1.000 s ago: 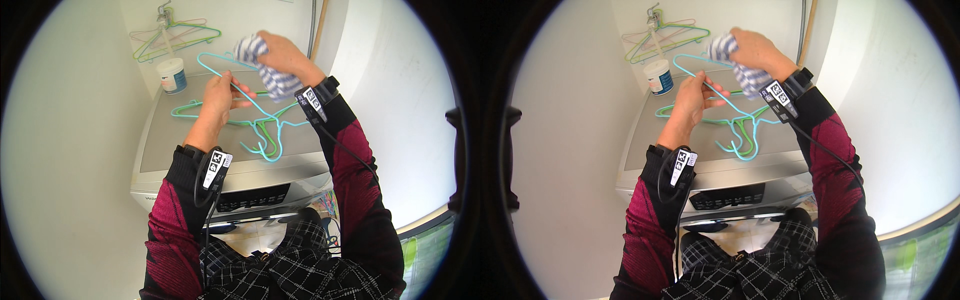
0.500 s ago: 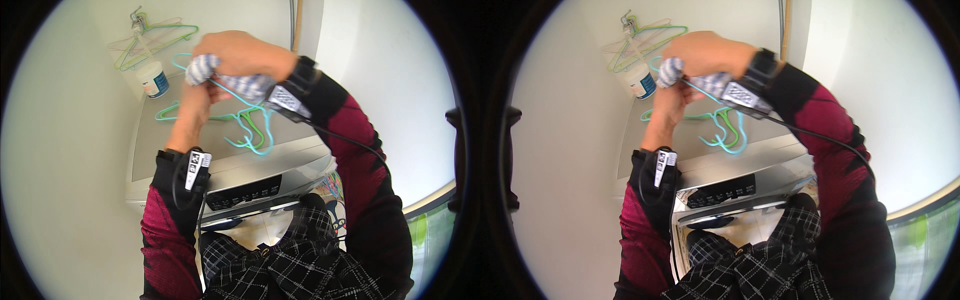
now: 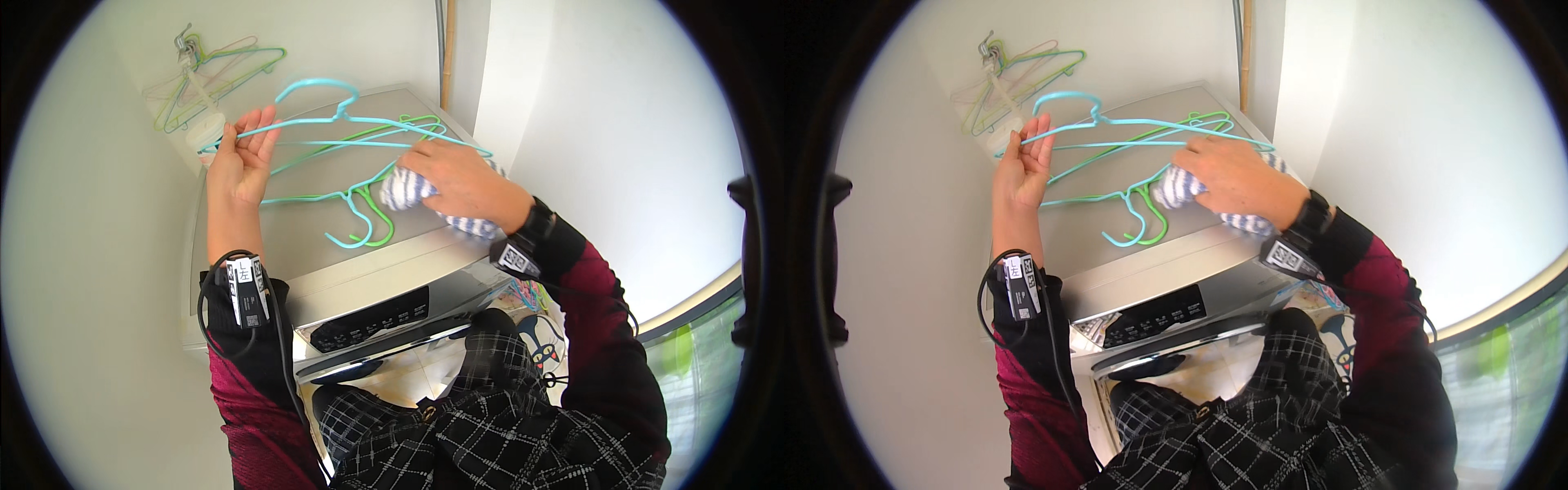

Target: The person places a striped towel onto a plastic hanger and hangs it on a wall-mounted faucet. They repeat this process with several additional hangers, placing each towel on a hanger and hanging it on the faucet.

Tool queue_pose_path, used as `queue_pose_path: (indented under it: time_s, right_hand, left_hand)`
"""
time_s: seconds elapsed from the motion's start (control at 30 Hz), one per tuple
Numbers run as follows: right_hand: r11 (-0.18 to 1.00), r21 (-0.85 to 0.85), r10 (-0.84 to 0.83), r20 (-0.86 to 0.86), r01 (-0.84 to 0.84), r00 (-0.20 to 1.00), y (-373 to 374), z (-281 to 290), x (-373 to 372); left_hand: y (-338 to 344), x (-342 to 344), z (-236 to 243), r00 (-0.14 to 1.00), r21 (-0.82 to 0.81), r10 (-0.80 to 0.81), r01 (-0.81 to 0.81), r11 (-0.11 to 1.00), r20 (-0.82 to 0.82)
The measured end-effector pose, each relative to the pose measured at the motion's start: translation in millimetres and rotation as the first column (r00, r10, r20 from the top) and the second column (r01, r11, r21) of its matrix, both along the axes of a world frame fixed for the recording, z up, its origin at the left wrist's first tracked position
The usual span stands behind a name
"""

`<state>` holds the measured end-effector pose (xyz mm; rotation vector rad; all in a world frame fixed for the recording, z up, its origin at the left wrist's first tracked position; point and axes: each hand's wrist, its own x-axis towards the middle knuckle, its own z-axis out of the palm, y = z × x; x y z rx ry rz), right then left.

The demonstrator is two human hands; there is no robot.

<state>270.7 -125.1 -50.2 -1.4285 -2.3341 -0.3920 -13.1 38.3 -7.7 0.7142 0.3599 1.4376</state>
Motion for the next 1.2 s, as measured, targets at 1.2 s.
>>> queue_pose_path:
  time_s: [1.2]
  right_hand:
    - [0.717, -0.135, -0.592, -0.637, 0.684, 0.494, -213, -52, 202]
  left_hand:
    - [10, -17, -5, 0.784, 0.283, -0.436, 0.583, 0.761, -0.443]
